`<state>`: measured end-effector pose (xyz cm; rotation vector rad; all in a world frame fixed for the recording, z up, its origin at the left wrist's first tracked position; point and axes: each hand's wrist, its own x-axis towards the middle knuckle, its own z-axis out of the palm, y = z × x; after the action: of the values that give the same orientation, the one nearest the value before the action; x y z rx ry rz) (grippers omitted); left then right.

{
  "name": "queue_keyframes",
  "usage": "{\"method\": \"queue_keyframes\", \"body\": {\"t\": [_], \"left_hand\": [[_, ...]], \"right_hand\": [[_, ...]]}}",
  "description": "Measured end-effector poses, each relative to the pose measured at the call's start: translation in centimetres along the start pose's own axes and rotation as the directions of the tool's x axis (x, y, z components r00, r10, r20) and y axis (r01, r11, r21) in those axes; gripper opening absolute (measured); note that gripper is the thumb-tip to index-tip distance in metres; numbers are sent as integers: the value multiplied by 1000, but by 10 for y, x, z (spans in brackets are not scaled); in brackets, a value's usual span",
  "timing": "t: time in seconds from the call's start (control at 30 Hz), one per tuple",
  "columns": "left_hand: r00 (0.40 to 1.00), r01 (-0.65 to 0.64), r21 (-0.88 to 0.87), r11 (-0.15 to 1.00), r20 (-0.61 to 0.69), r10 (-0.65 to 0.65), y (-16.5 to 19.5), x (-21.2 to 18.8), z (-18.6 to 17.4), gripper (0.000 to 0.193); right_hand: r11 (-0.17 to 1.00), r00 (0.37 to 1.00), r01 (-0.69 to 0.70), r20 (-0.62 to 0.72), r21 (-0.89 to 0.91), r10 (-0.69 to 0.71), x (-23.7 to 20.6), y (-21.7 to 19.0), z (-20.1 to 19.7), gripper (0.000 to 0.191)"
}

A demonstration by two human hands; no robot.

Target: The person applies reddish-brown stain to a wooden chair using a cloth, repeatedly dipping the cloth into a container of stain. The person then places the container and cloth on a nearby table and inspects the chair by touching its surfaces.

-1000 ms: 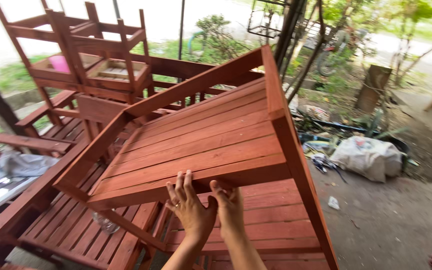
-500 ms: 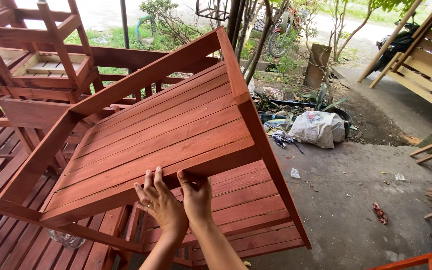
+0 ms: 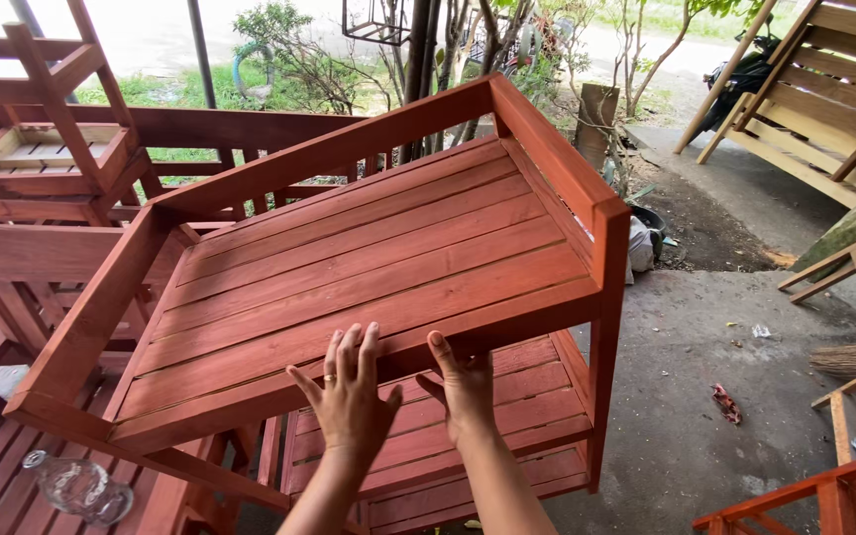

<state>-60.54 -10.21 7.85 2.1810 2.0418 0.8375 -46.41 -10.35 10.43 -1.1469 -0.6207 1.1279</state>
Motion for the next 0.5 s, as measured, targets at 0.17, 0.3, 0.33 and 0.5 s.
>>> {"method": "queue_keyframes", "body": {"t": [0.17, 0.3, 0.33, 0.5], "left_hand": [[954, -212, 88, 973, -196, 225, 16, 9, 24, 82], [866, -383, 124, 915, -296, 403, 65, 10, 59, 64], [865, -376, 143, 915, -299, 402, 79, 8, 69, 64], [846, -390, 228, 892, -294, 445, 137, 4, 105, 61]], "right_hand": [[998, 993, -55, -107, 6, 55, 35, -29, -68, 108], [995, 991, -80, -104, 57, 85, 59, -50, -136, 94], [995, 992, -78, -96, 68, 84, 64, -53, -152, 88], [988, 991, -81, -92, 133, 93, 84, -57, -220, 70]]}}
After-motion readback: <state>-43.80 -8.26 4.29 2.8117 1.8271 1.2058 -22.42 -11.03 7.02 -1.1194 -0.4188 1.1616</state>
